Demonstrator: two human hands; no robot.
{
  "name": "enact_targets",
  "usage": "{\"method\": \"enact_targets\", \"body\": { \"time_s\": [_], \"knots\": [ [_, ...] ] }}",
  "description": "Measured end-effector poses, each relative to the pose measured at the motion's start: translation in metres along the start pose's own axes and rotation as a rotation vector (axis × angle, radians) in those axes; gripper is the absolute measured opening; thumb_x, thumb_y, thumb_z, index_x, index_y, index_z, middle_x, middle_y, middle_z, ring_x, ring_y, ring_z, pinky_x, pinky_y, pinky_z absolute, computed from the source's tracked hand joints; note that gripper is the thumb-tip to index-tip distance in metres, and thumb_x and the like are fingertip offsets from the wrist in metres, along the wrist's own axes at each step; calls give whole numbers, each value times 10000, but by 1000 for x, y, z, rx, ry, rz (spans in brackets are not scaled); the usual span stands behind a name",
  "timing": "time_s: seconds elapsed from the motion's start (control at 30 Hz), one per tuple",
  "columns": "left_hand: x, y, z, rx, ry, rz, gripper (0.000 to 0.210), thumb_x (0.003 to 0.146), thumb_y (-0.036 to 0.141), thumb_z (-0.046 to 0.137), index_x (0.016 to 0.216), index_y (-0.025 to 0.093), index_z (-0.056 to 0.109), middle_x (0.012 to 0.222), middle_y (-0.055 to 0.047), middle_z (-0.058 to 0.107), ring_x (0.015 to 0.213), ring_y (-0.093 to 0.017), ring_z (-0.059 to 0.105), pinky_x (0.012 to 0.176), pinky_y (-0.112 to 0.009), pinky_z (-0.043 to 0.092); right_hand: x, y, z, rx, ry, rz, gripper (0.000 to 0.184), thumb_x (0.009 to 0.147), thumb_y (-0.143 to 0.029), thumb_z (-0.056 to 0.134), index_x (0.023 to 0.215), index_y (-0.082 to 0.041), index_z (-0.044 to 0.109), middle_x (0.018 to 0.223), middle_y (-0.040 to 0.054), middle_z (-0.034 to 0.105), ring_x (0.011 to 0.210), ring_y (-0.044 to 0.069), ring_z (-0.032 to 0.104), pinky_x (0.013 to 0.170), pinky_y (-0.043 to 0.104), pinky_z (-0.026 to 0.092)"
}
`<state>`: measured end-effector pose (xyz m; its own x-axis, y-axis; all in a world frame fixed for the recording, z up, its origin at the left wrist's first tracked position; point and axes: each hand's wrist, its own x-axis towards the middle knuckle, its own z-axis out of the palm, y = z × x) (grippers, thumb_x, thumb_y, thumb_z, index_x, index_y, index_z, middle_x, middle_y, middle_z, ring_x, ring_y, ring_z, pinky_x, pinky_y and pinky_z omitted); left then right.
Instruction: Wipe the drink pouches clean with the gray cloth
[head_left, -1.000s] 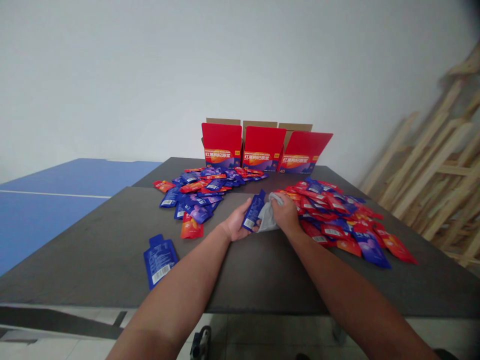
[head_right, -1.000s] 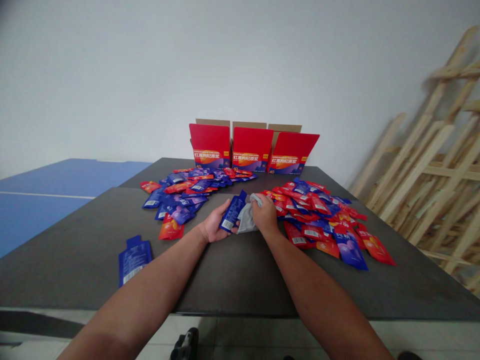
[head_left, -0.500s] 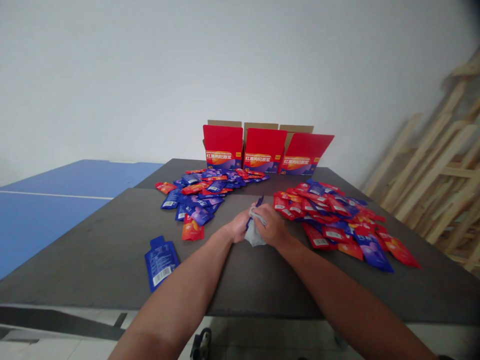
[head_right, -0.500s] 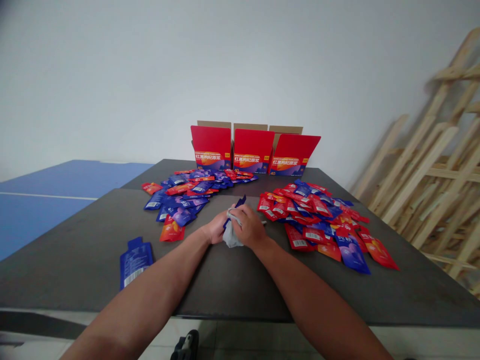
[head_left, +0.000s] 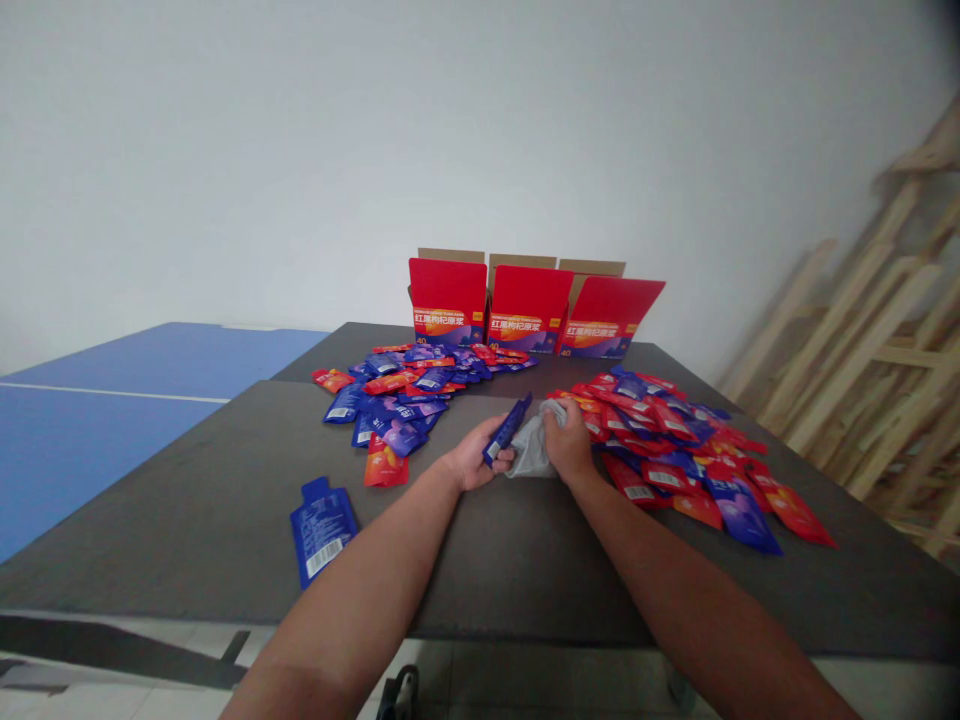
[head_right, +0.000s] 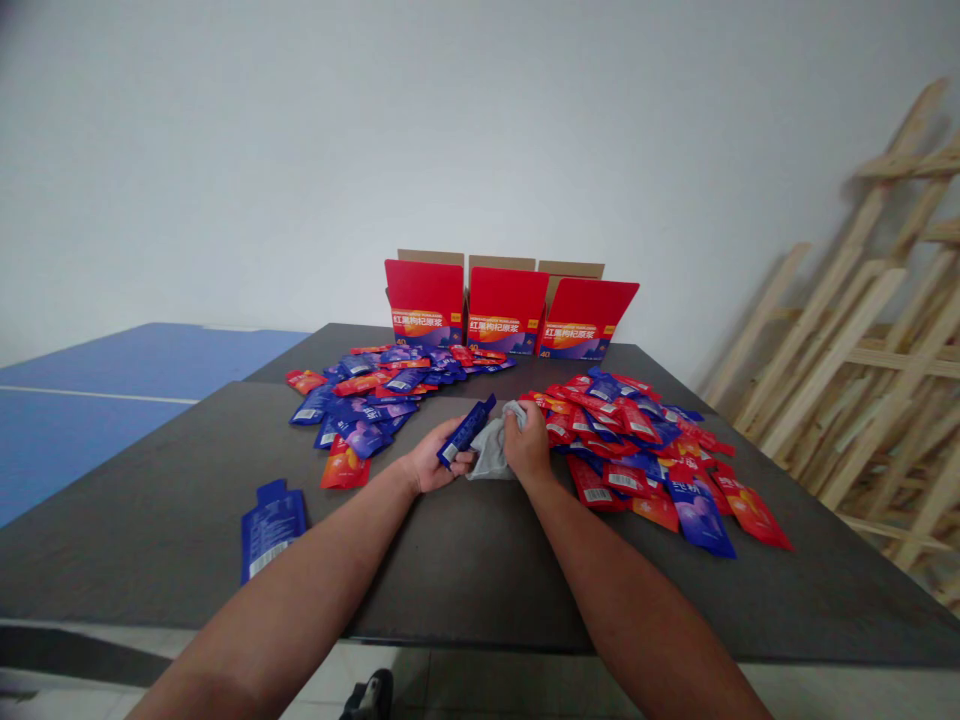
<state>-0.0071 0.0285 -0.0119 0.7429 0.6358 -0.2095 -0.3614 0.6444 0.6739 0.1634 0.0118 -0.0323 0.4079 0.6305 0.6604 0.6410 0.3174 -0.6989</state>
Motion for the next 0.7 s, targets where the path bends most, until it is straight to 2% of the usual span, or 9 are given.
{"method": "enact_targets", "body": {
  "time_s": [0.07, 0.13, 0.27, 0.33, 0.4, 0.47, 0.57, 0.7],
  "knots": [
    [1, 4, -1, -39, 75, 116, 203, 795, 312, 662, 886, 155, 573, 633, 30, 523, 422, -44, 435, 338, -143, 229, 0, -1, -1, 4, -3, -15, 190, 850, -344, 491, 926, -187, 567, 825, 49, 616, 765, 206, 563, 739, 361, 483],
    [3, 7, -3, -66, 159, 218, 198, 772, 255, 690, 913, 153, 594, 668, 23, 566, 459, -49, 487, 378, -146, 319, -2, -5, -3, 2, -25, -73, 183, 855, -334, 497, 923, -185, 578, 844, 58, 621, 797, 213, 573, 754, 368, 489],
    [7, 10, -6, -105, 246, 362, 223, 782, 163, 668, 996, 157, 606, 780, -25, 652, 657, -112, 632, 635, -228, 519, -8, -15, -10, -13, -130, -317, 157, 870, -298, 513, 931, -193, 611, 875, 68, 611, 858, 217, 579, 798, 386, 498],
    [8, 9, -7, -107, 233, 400, 277, 786, 124, 650, 1053, 168, 593, 892, -54, 676, 767, -147, 665, 734, -291, 537, -12, -19, -14, -3, -273, -487, 160, 874, -263, 518, 969, -198, 629, 895, 72, 606, 867, 205, 584, 798, 372, 508],
    [8, 7, -6, -110, 208, 418, 300, 801, 129, 637, 1088, 190, 577, 984, -58, 672, 822, -162, 672, 779, -334, 535, -14, -21, -16, 15, -467, -654, 178, 870, -221, 520, 995, -206, 646, 930, 76, 609, 885, 192, 590, 796, 348, 517],
    [8, 5, -4, -100, 180, 427, 278, 830, 179, 627, 1102, 206, 572, 1027, -50, 663, 831, -155, 670, 792, -334, 531, -15, -21, -16, 6, -618, -754, 189, 864, -197, 521, 988, -210, 663, 943, 77, 618, 889, 186, 593, 789, 334, 522],
    [7, 0, -1, -17, 132, 411, 268, 846, 275, 632, 1095, 184, 597, 984, -50, 661, 772, -128, 651, 752, -277, 527, -15, -20, -14, -49, -661, -759, 194, 856, -184, 521, 972, -202, 676, 926, 83, 627, 888, 195, 590, 802, 343, 522],
    [5, -6, 2, 100, 85, 385, 330, 806, 325, 684, 1089, 171, 615, 920, -43, 659, 713, -107, 623, 685, -222, 511, -15, -18, -10, -117, -581, -642, 206, 846, -185, 521, 991, -210, 665, 932, 77, 634, 875, 201, 591, 801, 349, 521]
  ]
}}
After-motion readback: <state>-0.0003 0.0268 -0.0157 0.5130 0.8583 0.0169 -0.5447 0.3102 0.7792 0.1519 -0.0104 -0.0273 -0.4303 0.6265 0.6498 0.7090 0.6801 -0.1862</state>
